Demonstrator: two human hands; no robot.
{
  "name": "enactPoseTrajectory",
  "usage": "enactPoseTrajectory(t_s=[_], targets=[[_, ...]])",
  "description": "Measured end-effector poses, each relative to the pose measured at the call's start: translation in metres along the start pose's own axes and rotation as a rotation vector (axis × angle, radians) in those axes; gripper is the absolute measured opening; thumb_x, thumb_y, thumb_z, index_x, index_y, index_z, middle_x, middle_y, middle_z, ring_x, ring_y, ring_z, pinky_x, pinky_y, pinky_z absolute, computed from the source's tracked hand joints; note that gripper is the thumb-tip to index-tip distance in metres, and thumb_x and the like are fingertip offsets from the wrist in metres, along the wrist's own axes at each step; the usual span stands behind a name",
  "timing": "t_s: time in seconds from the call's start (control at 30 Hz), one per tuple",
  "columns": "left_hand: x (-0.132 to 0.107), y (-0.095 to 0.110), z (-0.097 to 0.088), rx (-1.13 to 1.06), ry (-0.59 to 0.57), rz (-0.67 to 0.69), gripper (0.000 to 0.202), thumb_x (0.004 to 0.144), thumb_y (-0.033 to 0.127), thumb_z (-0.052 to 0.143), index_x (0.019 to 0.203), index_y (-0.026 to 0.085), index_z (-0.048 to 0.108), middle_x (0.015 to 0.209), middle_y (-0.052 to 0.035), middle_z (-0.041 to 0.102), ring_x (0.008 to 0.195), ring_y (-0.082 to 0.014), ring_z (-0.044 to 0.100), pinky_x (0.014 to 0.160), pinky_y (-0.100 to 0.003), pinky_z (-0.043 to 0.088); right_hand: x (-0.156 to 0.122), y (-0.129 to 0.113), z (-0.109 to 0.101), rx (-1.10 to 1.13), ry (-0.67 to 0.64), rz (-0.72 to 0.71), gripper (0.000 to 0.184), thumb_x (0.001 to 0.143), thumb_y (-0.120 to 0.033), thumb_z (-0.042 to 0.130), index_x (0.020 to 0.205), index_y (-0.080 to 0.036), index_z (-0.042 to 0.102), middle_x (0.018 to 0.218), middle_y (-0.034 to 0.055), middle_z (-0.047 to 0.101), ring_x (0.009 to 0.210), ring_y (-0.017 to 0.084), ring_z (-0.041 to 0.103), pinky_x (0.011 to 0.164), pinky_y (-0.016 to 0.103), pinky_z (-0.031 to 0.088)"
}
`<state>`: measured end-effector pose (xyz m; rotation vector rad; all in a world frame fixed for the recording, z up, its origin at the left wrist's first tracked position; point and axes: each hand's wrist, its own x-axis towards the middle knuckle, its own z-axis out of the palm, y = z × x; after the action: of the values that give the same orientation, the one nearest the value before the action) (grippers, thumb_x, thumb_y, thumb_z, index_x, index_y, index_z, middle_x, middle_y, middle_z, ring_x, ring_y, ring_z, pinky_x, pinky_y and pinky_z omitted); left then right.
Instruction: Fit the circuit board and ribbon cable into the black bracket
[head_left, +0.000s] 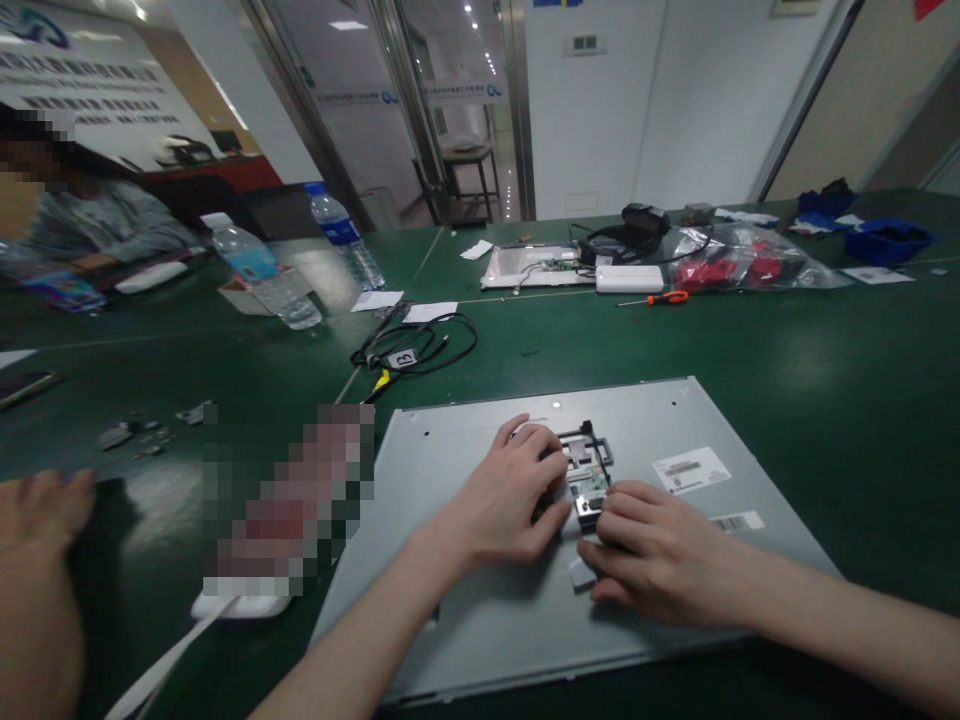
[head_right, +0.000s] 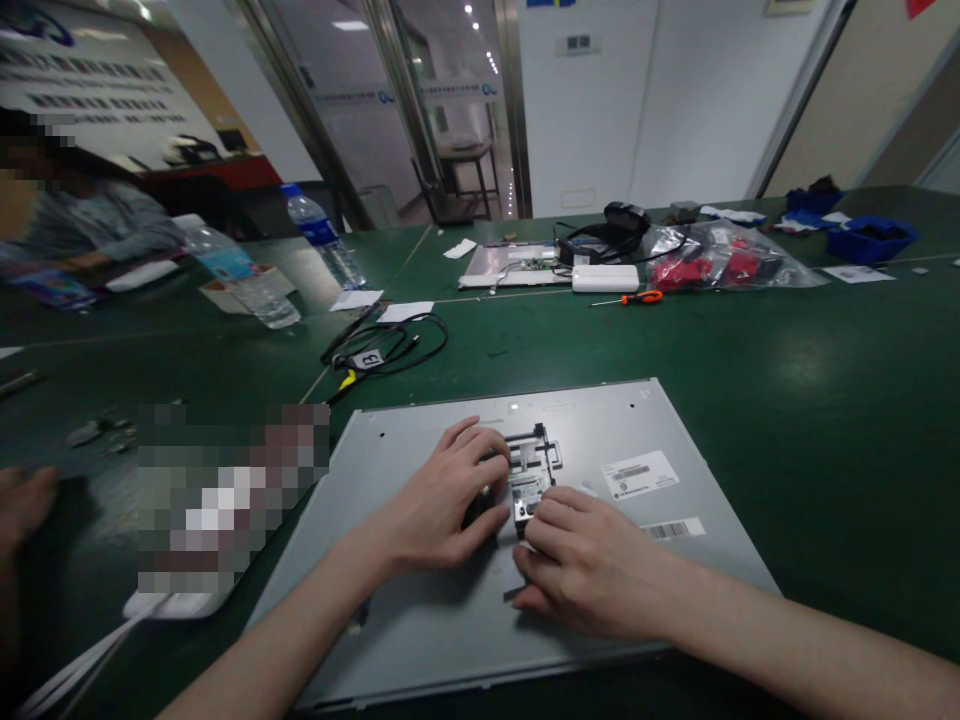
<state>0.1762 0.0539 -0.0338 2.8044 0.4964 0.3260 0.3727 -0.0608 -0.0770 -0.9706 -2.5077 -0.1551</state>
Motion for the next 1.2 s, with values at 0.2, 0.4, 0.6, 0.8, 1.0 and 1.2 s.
enactPoseTrajectory(t_s=[0.2, 0.4, 0.6, 0.8, 1.0, 1.2], targets=[[0.001, 0.001, 0.006, 0.003, 0.025, -0.032, 0.009, 0.079, 0.025, 0.061, 0.083, 0.021, 0.055, 0.103, -0.0051, 0.056, 0.106, -0.0252, 0.053, 0.113, -0.054, 0.029, 0.000, 0.000, 0.000, 0.007, 0.006, -0.005, 0.026, 0.098, -0.036, 0.056, 0.105, -0.013, 0.066, 0.083, 0.0038, 0.062, 0.079, 0.020, 0.049, 0.078, 0.035, 0.039], [0.000, 0.001, 0.011, 0.010, 0.034, -0.066, 0.007, 0.081, 0.024, 0.059, 0.085, 0.020, 0.055, 0.102, -0.0056, 0.056, 0.106, -0.0249, 0.052, 0.113, -0.052, 0.029, 0.001, -0.001, -0.001, 0.003, 0.013, -0.004, 0.025, 0.097, -0.035, 0.057, 0.103, -0.013, 0.066, 0.081, 0.0036, 0.061, 0.079, 0.020, 0.049, 0.079, 0.035, 0.040], [0.000, 0.000, 0.012, -0.007, 0.038, -0.070, 0.005, 0.082, 0.024, 0.058, 0.084, 0.020, 0.055, 0.101, -0.0053, 0.056, 0.105, -0.0246, 0.052, 0.113, -0.053, 0.029, 0.000, 0.001, 0.000, -0.001, 0.023, -0.003, 0.023, 0.096, -0.036, 0.059, 0.099, -0.014, 0.067, 0.082, 0.0030, 0.061, 0.079, 0.019, 0.050, 0.082, 0.035, 0.042], [0.001, 0.000, 0.011, -0.020, 0.040, -0.059, 0.003, 0.084, 0.024, 0.057, 0.085, 0.021, 0.056, 0.100, -0.0051, 0.056, 0.105, -0.0245, 0.052, 0.112, -0.053, 0.030, 0.000, 0.001, -0.003, 0.014, 0.030, -0.014, 0.021, 0.097, -0.032, 0.058, 0.095, -0.014, 0.068, 0.081, 0.0028, 0.062, 0.079, 0.019, 0.051, 0.083, 0.035, 0.043], [0.002, 0.001, 0.010, -0.021, 0.030, -0.057, 0.004, 0.086, 0.024, 0.056, 0.085, 0.020, 0.056, 0.100, -0.0056, 0.056, 0.104, -0.0245, 0.052, 0.111, -0.052, 0.031, -0.001, 0.001, -0.003, 0.008, 0.013, -0.021, 0.022, 0.097, -0.034, 0.057, 0.097, -0.014, 0.067, 0.081, 0.0028, 0.061, 0.080, 0.019, 0.052, 0.084, 0.035, 0.043], [0.002, 0.001, 0.012, -0.006, 0.035, -0.057, 0.003, 0.085, 0.023, 0.056, 0.085, 0.020, 0.056, 0.099, -0.0055, 0.056, 0.103, -0.0240, 0.052, 0.111, -0.051, 0.031, 0.002, -0.001, -0.008, 0.011, 0.031, -0.038, 0.021, 0.098, -0.028, 0.052, 0.103, -0.013, 0.066, 0.079, 0.0035, 0.062, 0.075, 0.019, 0.051, 0.079, 0.034, 0.042]])
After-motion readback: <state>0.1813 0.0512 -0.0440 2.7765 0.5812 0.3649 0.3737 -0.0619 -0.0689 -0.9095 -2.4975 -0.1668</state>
